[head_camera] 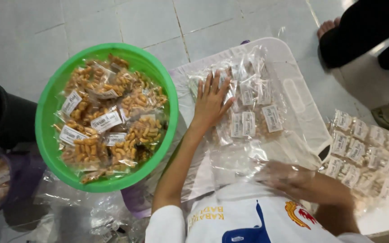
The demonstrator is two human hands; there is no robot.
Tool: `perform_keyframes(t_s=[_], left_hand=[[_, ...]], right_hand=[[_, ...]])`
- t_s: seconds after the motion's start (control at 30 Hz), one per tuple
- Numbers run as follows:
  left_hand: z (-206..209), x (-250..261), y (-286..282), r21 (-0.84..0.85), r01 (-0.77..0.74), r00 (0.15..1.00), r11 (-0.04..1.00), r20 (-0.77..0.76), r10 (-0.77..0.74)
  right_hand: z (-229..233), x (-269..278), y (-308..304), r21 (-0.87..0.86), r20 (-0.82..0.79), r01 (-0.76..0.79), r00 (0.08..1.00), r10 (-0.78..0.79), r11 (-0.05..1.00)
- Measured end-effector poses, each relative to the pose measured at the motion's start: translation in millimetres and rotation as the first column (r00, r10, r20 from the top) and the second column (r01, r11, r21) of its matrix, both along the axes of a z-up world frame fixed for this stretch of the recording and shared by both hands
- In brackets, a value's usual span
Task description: Arranging small plastic packets of snacks from a bowl onto a flat surface in an organized manner.
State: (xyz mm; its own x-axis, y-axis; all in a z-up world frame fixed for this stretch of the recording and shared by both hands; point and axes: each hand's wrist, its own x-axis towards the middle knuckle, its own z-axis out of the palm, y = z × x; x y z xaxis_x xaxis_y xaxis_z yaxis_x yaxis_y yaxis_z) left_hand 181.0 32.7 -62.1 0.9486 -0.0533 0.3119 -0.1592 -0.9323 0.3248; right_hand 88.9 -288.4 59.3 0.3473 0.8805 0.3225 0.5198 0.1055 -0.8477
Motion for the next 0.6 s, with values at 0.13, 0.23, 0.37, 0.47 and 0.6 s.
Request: perform_keyframes(t_s=[0.13, 0.23, 0.37, 0.47, 0.6], left_hand=[[2, 9, -9, 0.184, 0.011, 0.996, 0.983, 0.080, -0.027], [26, -4, -15, 0.175, -0.002, 0.996, 0.984, 0.084, -0.013], [74, -54, -18, 0.068, 0.019, 0.982, 0.997, 0.187, -0.032], [120, -96, -18, 0.040, 0.130, 0.966, 0.991, 0.222, -0.136], [155, -139, -10, 0.110, 0.154, 0.965, 0.982, 0.196, -0.173]], right_hand=[[54, -3, -45, -0.629, -0.244, -0.100, 0.967, -0.074, 0.771], [61, -4, -77, -0.531, -0.217, -0.068, 0.974, -0.058, 0.844], [46, 1, -103, -0.472, -0.191, -0.036, 0.980, -0.062, 0.881], [44, 2, -96, -0.448, -0.205, 0.029, 0.970, -0.134, 0.894], [47, 11, -74, -0.437, -0.097, 0.085, 0.985, -0.141, 0.895]])
